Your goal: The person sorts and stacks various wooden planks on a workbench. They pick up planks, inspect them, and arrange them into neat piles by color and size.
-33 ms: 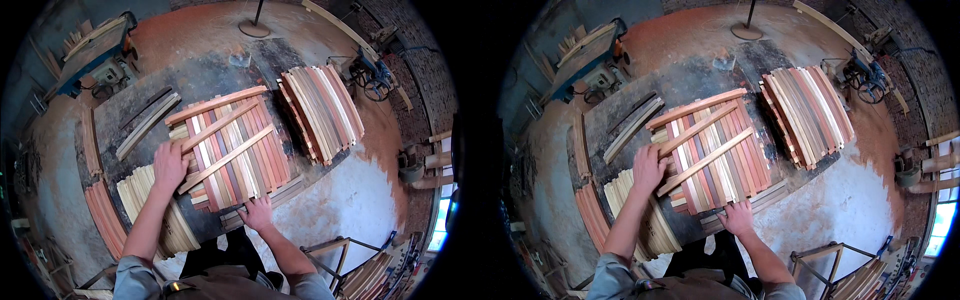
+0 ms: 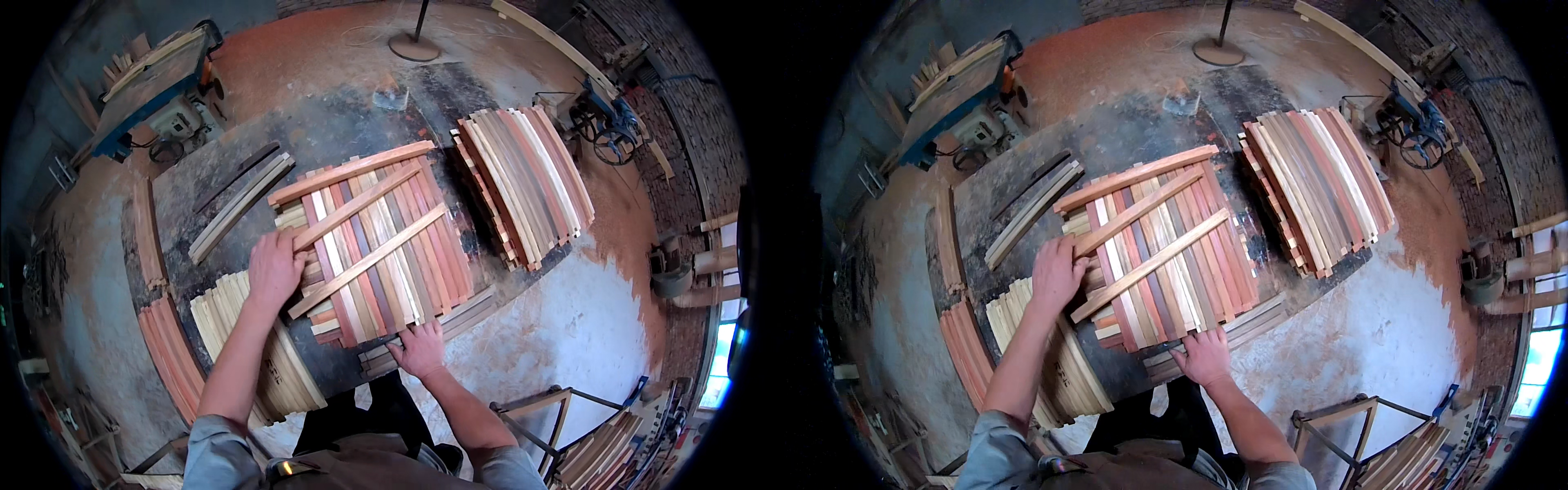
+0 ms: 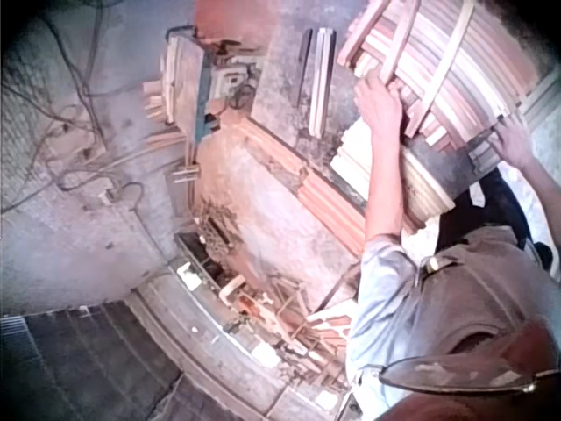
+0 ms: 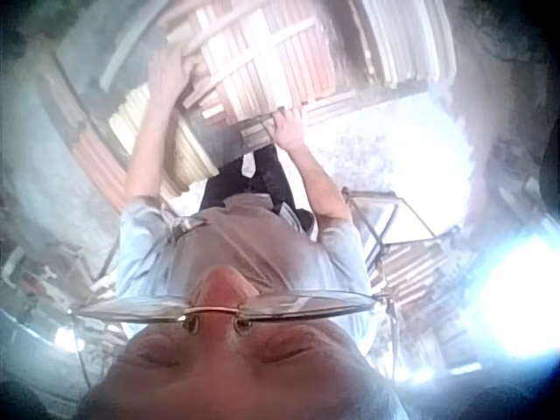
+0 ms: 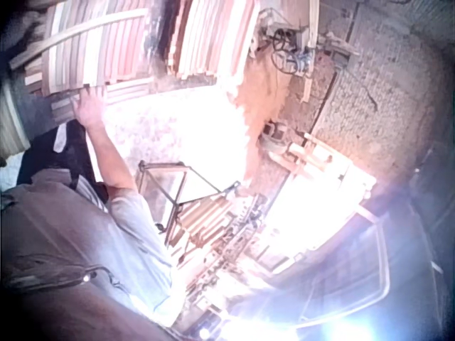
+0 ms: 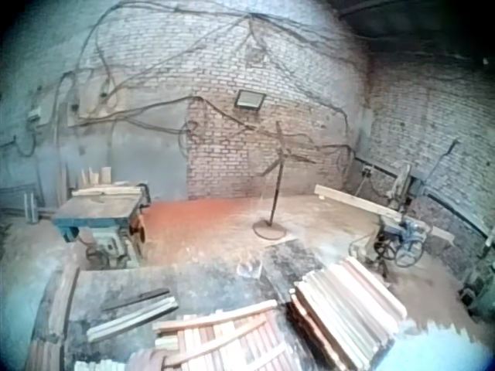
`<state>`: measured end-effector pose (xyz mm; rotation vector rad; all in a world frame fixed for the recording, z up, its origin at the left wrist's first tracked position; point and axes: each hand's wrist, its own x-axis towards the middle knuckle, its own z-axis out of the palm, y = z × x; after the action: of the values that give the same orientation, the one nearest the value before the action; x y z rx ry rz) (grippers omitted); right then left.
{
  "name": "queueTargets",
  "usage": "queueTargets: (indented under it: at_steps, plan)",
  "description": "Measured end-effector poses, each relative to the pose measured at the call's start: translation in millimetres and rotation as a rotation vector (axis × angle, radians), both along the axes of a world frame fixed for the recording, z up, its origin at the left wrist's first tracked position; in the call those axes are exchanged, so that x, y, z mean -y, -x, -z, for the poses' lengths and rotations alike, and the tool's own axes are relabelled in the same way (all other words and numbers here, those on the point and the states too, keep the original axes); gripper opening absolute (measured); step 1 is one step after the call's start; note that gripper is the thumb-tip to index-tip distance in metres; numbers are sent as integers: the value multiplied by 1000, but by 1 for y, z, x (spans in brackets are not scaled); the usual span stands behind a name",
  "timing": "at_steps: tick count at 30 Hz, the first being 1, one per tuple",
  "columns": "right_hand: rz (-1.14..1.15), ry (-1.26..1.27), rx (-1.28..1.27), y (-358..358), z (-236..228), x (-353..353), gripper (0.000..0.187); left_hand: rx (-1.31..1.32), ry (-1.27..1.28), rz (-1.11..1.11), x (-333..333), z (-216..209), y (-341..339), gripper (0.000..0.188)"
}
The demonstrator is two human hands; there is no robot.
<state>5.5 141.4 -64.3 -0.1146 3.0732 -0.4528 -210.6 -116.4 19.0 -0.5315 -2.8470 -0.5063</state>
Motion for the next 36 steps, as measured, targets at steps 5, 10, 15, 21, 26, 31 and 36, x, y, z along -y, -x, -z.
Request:
queueTargets:
  at_steps: [5,10,15,21,26,31,36]
  plan:
    - [15,10,92,-1,3,-2,39,137,-39,59,7,19,17,27]
    - [17,14,10,-1,7,-2,39,-35,-66,112,-9,18,42,27]
    - [10,19,5,2,5,-1,38,-241,-78,137,-17,20,68,29]
    - [22,9,30,-1,9,-2,38,-161,-80,93,-26,14,80,43]
    - [10,-16,-3,1,7,0,39,36,-14,146,-30,8,100,47]
    - [9,-28,-10,0,5,2,40,-38,66,190,-29,-1,85,43]
    - [17,-23,21,-4,11,1,41,-270,113,226,-2,3,52,41]
